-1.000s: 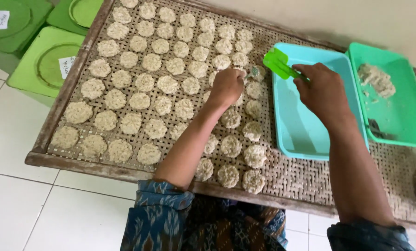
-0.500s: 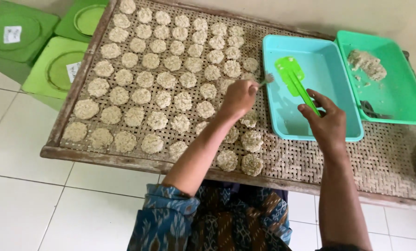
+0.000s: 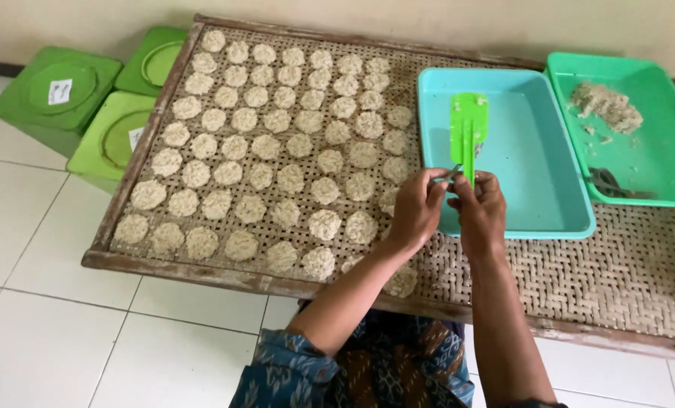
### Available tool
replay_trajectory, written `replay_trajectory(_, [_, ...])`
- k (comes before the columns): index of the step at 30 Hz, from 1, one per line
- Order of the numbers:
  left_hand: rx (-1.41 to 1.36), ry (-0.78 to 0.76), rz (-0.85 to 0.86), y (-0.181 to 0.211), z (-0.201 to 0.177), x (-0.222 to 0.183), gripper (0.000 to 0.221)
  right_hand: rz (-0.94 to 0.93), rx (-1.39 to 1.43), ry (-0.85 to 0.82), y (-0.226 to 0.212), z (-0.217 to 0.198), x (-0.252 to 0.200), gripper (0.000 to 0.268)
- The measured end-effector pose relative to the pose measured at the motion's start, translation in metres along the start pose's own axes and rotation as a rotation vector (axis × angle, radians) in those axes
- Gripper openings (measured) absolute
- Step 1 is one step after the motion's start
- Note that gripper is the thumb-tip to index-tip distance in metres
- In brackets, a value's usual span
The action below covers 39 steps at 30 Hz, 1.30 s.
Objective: Arrange small food patties on a woven drying rack using a fork and spatula
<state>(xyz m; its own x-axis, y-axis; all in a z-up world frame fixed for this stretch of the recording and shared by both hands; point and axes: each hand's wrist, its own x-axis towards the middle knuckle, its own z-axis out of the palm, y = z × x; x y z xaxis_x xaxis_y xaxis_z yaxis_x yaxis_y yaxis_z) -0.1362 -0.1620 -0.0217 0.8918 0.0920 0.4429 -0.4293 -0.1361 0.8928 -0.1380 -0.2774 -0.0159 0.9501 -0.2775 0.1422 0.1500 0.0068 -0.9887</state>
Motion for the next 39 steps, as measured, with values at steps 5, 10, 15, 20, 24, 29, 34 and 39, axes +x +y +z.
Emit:
replay_trajectory(5, [-0.06, -0.059, 0.02, 0.027, 0.001, -0.01, 0.025, -0.021, 0.028, 0.03, -0.023, 0.002, -0.015, 0.021])
replay_trajectory(10, [-0.129, -0.112, -0.041, 0.026, -0.003, -0.025, 0.027, -0.062, -0.01, 0.04, -0.023, -0.005, -0.033, 0.019])
replay_trajectory(15, [-0.153, -0.136, -0.082, 0.041, -0.017, -0.036, 0.025, -0.118, -0.044, 0.044, -0.031, 0.0, -0.057, 0.019])
replay_trajectory(20, [-0.097, -0.16, -0.042, 0.051, -0.022, -0.042, 0.026, -0.122, 0.014, 0.037, -0.031, -0.009, -0.064, 0.019])
replay_trajectory(24, [-0.099, -0.11, -0.025, 0.065, -0.012, -0.034, 0.024, -0.136, -0.045, -0.033, -0.039, -0.024, -0.049, 0.021])
replay_trajectory(29, [-0.135, -0.034, -0.082, 0.061, -0.004, -0.022, 0.026, -0.072, -0.042, -0.128, -0.039, -0.031, -0.021, 0.022])
replay_trajectory(34, [-0.297, 0.009, -0.116, 0.062, 0.004, -0.029, 0.029, -0.036, -0.064, -0.137, -0.035, -0.045, -0.021, 0.023])
replay_trajectory(39, [-0.254, 0.04, -0.01, 0.075, 0.005, -0.054, 0.029, -0.09, -0.19, -0.134, -0.061, -0.045, -0.052, 0.017])
